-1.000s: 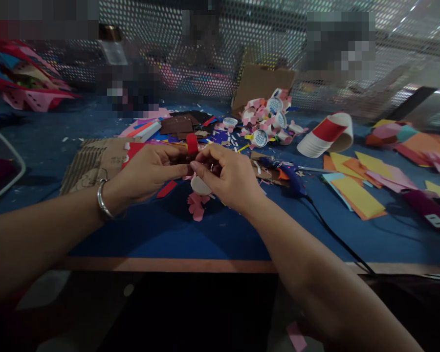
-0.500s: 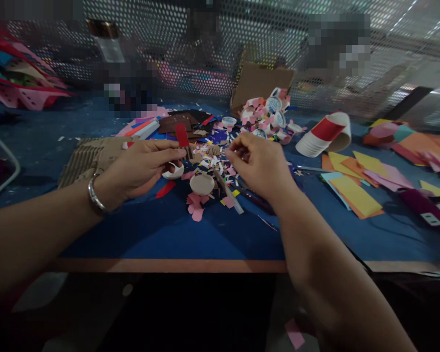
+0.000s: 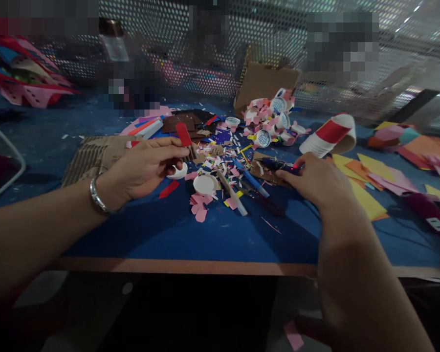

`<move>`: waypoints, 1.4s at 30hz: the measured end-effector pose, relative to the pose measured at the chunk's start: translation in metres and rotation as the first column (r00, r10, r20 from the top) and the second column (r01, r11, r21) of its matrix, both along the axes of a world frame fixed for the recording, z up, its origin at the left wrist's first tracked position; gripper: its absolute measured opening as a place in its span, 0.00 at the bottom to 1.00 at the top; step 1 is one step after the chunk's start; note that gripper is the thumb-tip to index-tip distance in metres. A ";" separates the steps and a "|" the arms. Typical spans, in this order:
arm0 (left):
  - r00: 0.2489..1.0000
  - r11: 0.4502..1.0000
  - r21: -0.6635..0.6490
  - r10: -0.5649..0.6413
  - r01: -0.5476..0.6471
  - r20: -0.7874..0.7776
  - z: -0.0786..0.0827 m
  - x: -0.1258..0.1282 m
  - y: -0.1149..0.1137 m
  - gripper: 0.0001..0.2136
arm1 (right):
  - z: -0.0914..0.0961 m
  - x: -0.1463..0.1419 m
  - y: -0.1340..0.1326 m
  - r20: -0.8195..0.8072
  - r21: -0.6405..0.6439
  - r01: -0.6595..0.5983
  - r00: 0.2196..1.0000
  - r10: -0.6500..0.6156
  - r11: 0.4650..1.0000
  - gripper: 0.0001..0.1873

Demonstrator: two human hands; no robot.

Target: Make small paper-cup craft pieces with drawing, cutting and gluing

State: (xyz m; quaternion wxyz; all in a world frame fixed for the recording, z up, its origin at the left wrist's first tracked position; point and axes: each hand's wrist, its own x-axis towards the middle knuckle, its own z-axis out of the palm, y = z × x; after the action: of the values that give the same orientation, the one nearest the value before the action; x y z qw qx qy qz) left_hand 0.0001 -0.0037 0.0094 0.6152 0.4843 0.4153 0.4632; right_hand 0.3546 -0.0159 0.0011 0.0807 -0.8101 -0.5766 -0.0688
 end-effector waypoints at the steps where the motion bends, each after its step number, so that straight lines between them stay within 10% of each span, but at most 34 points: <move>1: 1.000 1.000 0.000 -0.003 0.003 0.002 0.000 0.000 0.000 0.09 | -0.001 0.001 0.000 -0.020 -0.013 0.015 1.000 -0.015 1.000 0.21; 13: 0.997 0.998 -0.059 -0.004 0.009 0.073 0.001 0.003 -0.001 0.10 | 0.003 -0.004 -0.003 -0.169 0.167 0.034 0.986 -0.006 0.985 0.22; 23: 0.999 0.997 -0.070 -0.012 0.015 0.042 0.001 0.005 -0.001 0.15 | 0.003 -0.040 -0.017 -0.165 0.627 -0.203 0.909 0.383 0.752 0.20; 42: 0.999 0.997 -0.070 -0.034 0.031 -0.040 0.003 0.013 -0.010 0.14 | 0.001 -0.082 -0.035 0.119 0.696 -0.455 0.836 0.536 0.555 0.12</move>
State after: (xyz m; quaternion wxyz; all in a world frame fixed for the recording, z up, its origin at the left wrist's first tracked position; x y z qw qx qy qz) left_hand 0.0133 -0.0133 0.0124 0.6306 0.4786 0.4356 0.4283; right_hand 0.2731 -0.0505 0.0019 0.4278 -0.5239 -0.7052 -0.2128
